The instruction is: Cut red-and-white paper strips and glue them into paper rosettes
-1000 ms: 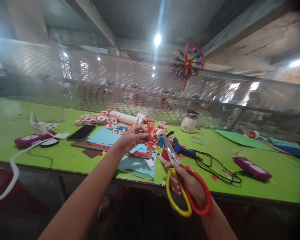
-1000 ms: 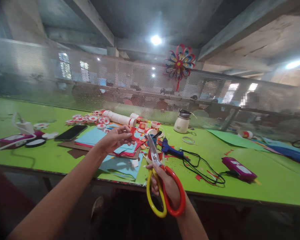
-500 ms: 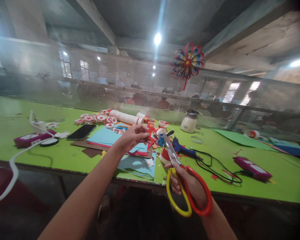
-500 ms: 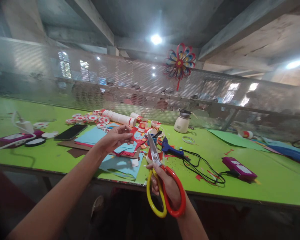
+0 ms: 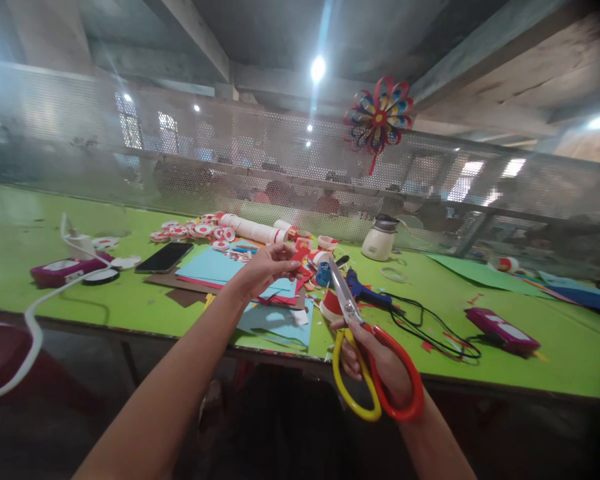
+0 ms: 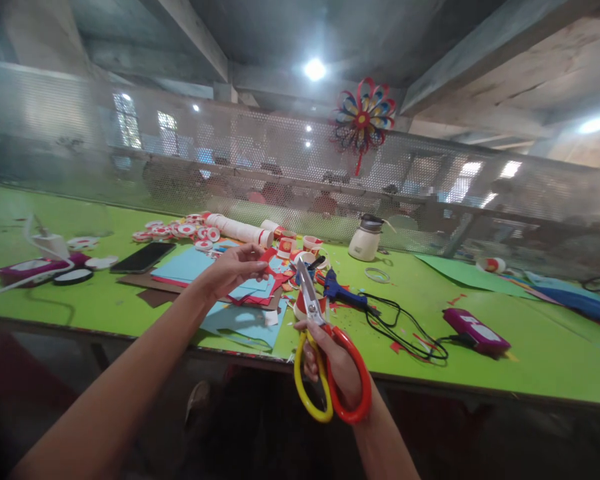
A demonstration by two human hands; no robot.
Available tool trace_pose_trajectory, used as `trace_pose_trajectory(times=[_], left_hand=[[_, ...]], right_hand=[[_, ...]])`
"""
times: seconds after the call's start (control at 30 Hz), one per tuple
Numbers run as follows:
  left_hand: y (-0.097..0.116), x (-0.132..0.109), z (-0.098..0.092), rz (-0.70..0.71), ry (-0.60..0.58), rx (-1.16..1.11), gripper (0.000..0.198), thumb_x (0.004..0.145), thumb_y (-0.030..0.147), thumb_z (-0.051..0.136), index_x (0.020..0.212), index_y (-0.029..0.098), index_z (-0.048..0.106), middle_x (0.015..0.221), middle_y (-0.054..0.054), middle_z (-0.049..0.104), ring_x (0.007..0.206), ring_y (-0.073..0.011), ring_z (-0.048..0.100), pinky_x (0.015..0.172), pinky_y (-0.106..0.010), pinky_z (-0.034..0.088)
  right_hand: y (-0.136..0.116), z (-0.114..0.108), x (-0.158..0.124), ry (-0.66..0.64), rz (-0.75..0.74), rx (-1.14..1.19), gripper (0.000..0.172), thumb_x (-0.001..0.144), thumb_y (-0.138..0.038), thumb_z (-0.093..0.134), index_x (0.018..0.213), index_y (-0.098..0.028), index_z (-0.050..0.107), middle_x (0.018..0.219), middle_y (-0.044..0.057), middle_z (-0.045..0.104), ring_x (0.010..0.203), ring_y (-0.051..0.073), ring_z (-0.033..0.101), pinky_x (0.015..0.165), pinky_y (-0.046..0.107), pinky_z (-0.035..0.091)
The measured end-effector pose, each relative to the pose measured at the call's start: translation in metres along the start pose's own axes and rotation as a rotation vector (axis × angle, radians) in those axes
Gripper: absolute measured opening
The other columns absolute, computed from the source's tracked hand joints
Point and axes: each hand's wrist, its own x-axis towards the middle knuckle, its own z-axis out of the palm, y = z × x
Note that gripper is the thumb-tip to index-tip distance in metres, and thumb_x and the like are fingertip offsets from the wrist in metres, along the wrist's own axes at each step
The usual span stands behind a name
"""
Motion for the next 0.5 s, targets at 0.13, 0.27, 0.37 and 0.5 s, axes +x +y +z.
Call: trace_pose_trajectory(times=[0.13, 0.27, 0.37, 0.5], left_hand=[[-0.001, 0.001, -0.001, 0.019, 0.038, 0.033, 0.028, 0.062, 0.015, 0.076, 0.079, 0.013, 0.055, 0.066, 0.0, 0.064, 0.059, -0.0118, 0.063, 0.059, -0.025, 0.046], [-0.002, 0.004, -0.004, -0.002, 0.103, 0.035, 0.024, 0.063, 0.016, 0.075, 0.076, 0.013, 0.054, 0.063, 0.001, 0.062, 0.057, -0.0099, 0.06, 0.059, -0.024, 0.046], [-0.004, 0.006, -0.006, -0.005, 0.136, 0.057, 0.022, 0.067, 0.017, 0.073, 0.074, 0.014, 0.053, 0.06, 0.001, 0.062, 0.053, -0.0089, 0.058, 0.055, -0.022, 0.045], [-0.003, 0.002, -0.008, -0.003, 0.135, 0.076, 0.018, 0.072, 0.019, 0.069, 0.076, 0.014, 0.052, 0.061, 0.0, 0.064, 0.056, -0.0111, 0.061, 0.052, -0.02, 0.042]], right_hand=[[-0.008, -0.001, -0.016, 0.023, -0.102, -0.058, 0.025, 0.081, -0.039, 0.062, 0.096, -0.018, 0.063, 0.048, -0.005, 0.043, 0.041, 0.008, 0.037, 0.042, 0.022, 0.032], [-0.026, -0.013, -0.037, 0.183, -0.251, -0.12, 0.022, 0.083, -0.032, 0.06, 0.102, -0.021, 0.062, 0.05, -0.004, 0.044, 0.044, 0.01, 0.039, 0.045, 0.025, 0.034], [-0.038, -0.02, -0.043, 0.283, -0.329, -0.134, 0.019, 0.083, -0.029, 0.06, 0.1, -0.022, 0.063, 0.05, -0.004, 0.044, 0.046, 0.01, 0.038, 0.045, 0.025, 0.033], [-0.039, -0.021, -0.036, 0.33, -0.31, -0.095, 0.013, 0.086, -0.027, 0.057, 0.095, -0.021, 0.065, 0.053, -0.004, 0.042, 0.047, 0.009, 0.038, 0.044, 0.023, 0.03]])
